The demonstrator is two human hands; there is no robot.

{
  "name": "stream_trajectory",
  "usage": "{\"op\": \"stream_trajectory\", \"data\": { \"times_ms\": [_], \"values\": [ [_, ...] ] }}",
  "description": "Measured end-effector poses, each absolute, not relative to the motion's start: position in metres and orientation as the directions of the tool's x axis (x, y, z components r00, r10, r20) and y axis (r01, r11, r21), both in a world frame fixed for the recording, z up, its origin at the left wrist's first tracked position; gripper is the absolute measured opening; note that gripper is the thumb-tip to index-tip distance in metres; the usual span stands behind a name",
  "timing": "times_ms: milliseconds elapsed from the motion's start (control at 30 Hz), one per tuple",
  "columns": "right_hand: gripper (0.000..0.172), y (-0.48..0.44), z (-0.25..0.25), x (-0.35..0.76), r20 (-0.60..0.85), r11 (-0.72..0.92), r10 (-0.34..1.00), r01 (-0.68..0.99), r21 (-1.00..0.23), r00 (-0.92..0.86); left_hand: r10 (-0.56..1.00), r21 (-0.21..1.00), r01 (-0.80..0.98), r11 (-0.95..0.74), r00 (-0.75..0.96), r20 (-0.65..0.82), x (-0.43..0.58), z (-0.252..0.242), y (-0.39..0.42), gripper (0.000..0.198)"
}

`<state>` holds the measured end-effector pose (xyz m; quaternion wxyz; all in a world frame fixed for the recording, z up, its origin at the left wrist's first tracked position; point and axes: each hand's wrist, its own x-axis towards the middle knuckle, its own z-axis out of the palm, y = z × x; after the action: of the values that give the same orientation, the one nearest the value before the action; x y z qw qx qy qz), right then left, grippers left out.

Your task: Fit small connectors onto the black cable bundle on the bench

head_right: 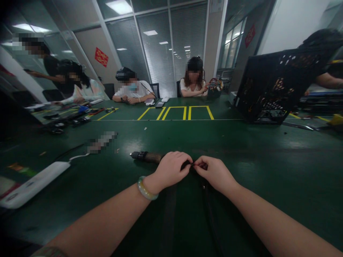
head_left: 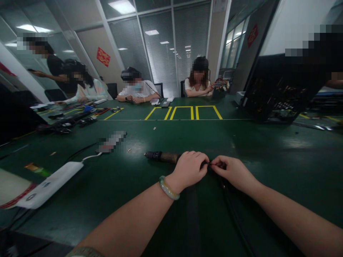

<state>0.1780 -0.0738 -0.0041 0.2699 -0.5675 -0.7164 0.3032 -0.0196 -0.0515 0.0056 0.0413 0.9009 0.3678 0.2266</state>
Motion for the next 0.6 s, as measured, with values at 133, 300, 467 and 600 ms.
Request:
{"op": "stream_trajectory", "data": {
  "times_ms": [133,300,467,600],
  "values": [
    [0.015,-0.074,-0.0048,0.1783,0.051,0.185,0.973,0.638,-0.748,-0.223,0.681,0.226,0.649,-0.726,0.637,0.361,-0.0199,0.0072,-0.052,0.012],
    [0.014,-0.0738,-0.0058,0.1792,0.056,0.189,0.973,0.634,-0.75,-0.224,0.682,0.212,0.655,-0.725,0.642,0.35,-0.0194,0.0077,-0.0526,0.013],
    [0.014,-0.0751,-0.003,0.1787,0.04,0.18,0.973,0.641,-0.746,-0.227,0.686,0.229,0.653,-0.722,0.632,0.361,-0.0191,0.0063,-0.0522,0.013],
    [0.014,-0.0752,-0.0024,0.1783,0.046,0.181,0.974,0.636,-0.75,-0.223,0.679,0.244,0.639,-0.729,0.634,0.37,-0.0201,0.0064,-0.0518,0.012]
  ]
}}
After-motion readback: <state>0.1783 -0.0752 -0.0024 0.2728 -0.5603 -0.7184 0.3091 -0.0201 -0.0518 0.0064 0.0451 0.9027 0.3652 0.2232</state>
